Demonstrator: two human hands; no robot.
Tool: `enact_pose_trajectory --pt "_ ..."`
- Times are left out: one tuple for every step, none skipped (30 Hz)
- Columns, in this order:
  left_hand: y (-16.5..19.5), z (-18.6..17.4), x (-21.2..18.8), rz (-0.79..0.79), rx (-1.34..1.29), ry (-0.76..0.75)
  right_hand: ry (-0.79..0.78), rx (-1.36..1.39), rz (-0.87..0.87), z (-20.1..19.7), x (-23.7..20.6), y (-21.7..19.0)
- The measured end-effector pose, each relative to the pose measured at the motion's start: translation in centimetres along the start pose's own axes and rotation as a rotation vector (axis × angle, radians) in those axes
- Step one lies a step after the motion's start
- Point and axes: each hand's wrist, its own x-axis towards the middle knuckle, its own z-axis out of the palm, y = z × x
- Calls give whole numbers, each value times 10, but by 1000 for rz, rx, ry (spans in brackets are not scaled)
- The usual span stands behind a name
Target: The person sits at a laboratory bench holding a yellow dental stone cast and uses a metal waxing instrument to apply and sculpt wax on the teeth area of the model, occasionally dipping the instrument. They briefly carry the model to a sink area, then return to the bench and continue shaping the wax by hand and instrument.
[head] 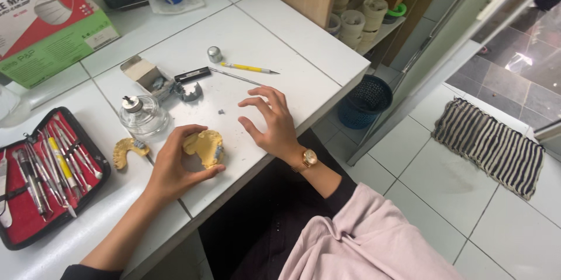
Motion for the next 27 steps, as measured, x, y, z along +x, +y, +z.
enact_pose_trajectory --pt "3 1 -2 13 33 11 -4 -2 11 0 -2 0" --pt "6 2 -4 21 69 22 -9 2 23 1 -3 0" --pt "8 4 -6 18 87 21 -23 -17 27 1 -4 0" --pt "11 6 -8 18 108 26 -35 -36 24 2 -4 0" --pt "13 8 -9 22 130 36 -44 -57 15 2 -3 1" --pt "14 10 -9 72 160 65 -84 -82 27 4 -2 3" --pt "17 11 -11 116 190 92 -128 -105 41 6 -3 4" --pt "19 12 -13 159 219 115 -174 -126 59 8 -4 5" --pt "22 11 -15 157 227 118 -163 -108 76 9 -6 6" --pt "25 10 -16 155 239 125 -152 -88 86 10 -7 7" --pt "29 9 -18 156 256 135 -137 -66 93 12 -8 8" --pt "33 7 -20 159 283 169 -115 -56 90 12 -8 9" --pt "38 7 -23 163 311 202 -92 -45 89 12 -8 10" --pt "44 7 -27 168 337 229 -70 -36 93 12 -9 9" --pt "50 9 -33 128 323 271 -70 -23 106 11 -10 7" --pt "57 13 -38 92 305 319 -68 -16 113 9 -9 6" --pt "63 19 -44 54 284 367 -69 -12 121 6 -8 3" --pt "70 25 -52 31 258 398 -62 -6 131 2 -8 0" --pt "76 32 -61 7 234 433 -55 2 137 -1 -7 -3" --pt "80 37 -66 -11 212 471 -43 9 138 -3 -6 -7" --pt "83 43 -68 3 192 489 -14 8 124 -7 -4 -10" --pt "86 47 -72 6 178 508 6 14 110 -11 -3 -15" --pt "87 50 -75 14 164 530 29 20 93 -14 -2 -19" --pt "87 52 -76 36 222 545 26 21 117 -16 0 -24" --pt "86 53 -76 55 278 560 20 20 141 -18 1 -28" --pt "86 54 -75 70 332 578 9 18 162 -20 3 -32" --pt "84 55 -74 57 315 587 25 -10 161 -20 4 -36"
